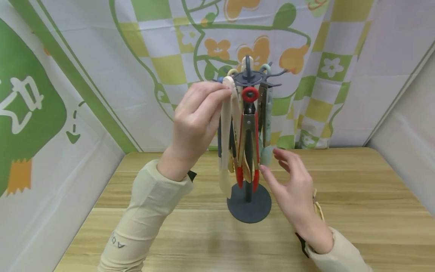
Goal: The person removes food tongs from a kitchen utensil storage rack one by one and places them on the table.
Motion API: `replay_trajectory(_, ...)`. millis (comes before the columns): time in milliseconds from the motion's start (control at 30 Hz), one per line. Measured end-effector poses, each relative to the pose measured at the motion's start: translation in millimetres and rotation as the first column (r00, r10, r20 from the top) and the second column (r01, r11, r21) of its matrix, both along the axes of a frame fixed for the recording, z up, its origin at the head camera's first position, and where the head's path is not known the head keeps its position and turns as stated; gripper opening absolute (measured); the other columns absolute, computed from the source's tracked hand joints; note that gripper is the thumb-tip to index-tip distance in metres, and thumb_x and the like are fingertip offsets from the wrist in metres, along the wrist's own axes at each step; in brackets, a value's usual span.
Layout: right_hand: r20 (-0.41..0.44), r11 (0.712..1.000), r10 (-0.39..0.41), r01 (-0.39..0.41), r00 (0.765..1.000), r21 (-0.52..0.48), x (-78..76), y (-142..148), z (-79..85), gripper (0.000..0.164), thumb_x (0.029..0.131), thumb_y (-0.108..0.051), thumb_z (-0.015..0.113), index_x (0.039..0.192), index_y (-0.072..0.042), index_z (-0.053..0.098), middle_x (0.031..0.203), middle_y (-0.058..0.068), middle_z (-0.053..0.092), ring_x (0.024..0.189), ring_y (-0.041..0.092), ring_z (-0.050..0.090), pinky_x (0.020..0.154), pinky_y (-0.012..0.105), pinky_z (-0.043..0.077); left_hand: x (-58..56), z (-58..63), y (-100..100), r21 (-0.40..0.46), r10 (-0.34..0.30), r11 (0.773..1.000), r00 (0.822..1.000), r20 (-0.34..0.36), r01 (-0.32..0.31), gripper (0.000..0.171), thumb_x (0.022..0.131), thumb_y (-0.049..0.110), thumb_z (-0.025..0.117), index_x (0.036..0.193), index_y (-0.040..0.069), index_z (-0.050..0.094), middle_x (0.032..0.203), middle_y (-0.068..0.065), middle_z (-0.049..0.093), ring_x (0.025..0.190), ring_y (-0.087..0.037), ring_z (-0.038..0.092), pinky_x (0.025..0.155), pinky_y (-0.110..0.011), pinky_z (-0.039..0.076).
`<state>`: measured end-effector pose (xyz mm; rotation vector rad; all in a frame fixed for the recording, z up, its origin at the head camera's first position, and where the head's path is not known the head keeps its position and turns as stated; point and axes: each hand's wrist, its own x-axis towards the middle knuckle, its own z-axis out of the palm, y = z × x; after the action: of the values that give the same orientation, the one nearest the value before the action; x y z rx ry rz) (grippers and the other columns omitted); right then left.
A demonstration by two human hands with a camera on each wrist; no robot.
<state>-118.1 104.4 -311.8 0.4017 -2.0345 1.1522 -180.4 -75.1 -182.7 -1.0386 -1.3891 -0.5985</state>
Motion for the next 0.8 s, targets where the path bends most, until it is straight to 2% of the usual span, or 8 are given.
replay_trajectory(400,-0.078,0.999,0.0,-0.003,0.997,-0.047,1.3,-25.2,-1.3,0.057,0.072,-0.002,0.075,0.122,0.004,0.047,0.116,0.019,0.05,0.102,0.03,0.051,0.084,0.038,0.046,0.5,-0.1,-0.9,-0.009,0.022,1.0,1.0,0.004,-0.021,0.01,0.085,-0.008,0.056,0.082,-0.008,0.066,0.081,-0.016,0.064,0.079,-0.027,0.06,0.081,-0.027,0.051)
replay_trajectory(800,-0.087,0.999,-0.041,0.038,0.995,-0.031,-2.7,-43.4,-11.2,0.061,0.072,-0.008,0.076,0.122,0.007,0.044,0.114,0.02,0.046,0.1,0.03,0.046,0.083,0.039,0.041,0.3,-0.2,-0.8,-0.011,0.017,1.0,1.0,0.009,-0.017,0.01,0.085,-0.008,0.056,0.082,-0.008,0.066,0.082,-0.016,0.064,0.079,-0.028,0.06,0.081,-0.027,0.051)
